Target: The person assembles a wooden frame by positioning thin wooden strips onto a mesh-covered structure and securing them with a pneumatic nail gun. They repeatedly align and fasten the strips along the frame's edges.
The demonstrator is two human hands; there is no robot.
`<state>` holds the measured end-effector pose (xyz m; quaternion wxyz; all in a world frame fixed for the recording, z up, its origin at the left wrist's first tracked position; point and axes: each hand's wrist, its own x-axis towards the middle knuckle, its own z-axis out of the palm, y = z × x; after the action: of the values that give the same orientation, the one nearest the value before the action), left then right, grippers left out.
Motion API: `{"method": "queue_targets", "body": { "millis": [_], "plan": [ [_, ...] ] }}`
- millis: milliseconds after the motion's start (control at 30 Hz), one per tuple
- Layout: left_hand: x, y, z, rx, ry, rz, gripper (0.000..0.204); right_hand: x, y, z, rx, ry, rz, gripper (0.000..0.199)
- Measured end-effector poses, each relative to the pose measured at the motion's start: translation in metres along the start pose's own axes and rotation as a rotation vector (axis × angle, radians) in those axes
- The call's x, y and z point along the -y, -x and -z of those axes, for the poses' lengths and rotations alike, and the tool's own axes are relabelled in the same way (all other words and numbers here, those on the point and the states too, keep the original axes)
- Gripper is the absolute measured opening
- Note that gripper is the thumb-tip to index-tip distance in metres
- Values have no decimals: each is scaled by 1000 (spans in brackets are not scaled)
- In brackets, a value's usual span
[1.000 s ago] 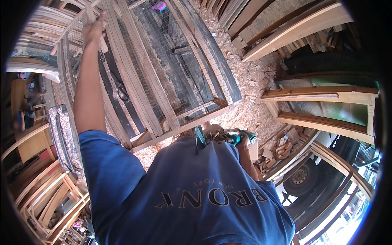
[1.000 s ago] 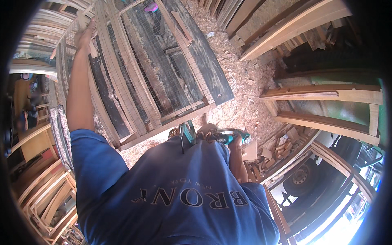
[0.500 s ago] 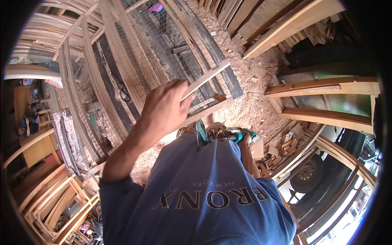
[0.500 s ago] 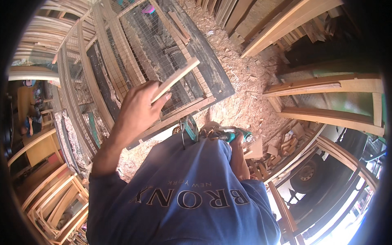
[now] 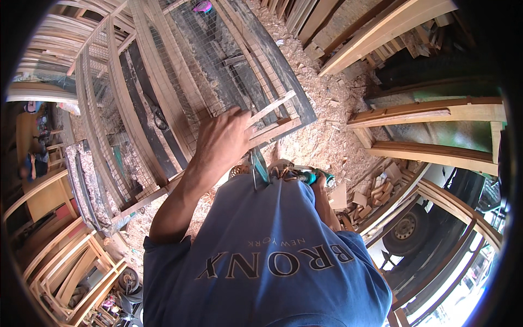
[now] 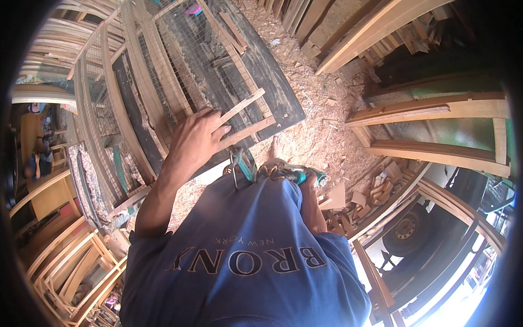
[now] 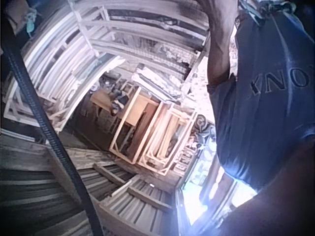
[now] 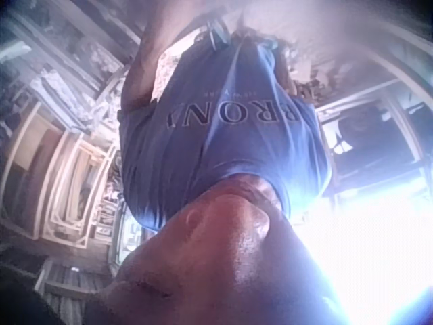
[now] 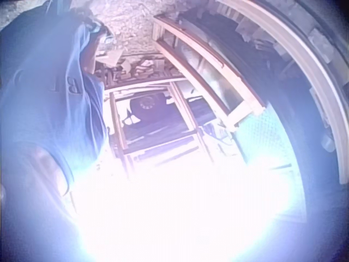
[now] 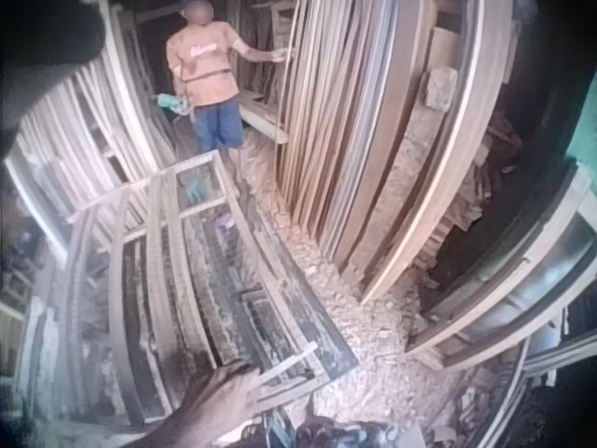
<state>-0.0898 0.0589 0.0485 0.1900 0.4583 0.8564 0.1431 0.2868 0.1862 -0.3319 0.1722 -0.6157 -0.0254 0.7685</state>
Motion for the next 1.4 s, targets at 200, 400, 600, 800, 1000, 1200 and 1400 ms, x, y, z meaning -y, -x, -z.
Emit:
{"method": "queue_targets", "body": {
  "millis": [200,400,600,800,1000,1200,1400],
  "plan": [
    [-3,7,6,26,33,1,28,2,-15,4,63,-37,-37,29],
    [-4,9,3,-34,48,9,27,5,-10,-1,-3,3,-62,31],
    [-5,10,-3,-56,83,-2,25,7,0,-8,-17,58,-52,33],
    [-2,19,-14,-112,77,-22,22,1,-31,12,11,-57,-16,23],
    [-2,25,-23,-210,-80,-143,32,11,-19,-14,-167,-90,324,35],
    [-2,26,-26,-271,-219,-225,34,73,71,-93,85,97,735,17],
    [-2,30,-33,-336,-345,-257,38,141,80,-201,458,576,500,24]
  ]
}}
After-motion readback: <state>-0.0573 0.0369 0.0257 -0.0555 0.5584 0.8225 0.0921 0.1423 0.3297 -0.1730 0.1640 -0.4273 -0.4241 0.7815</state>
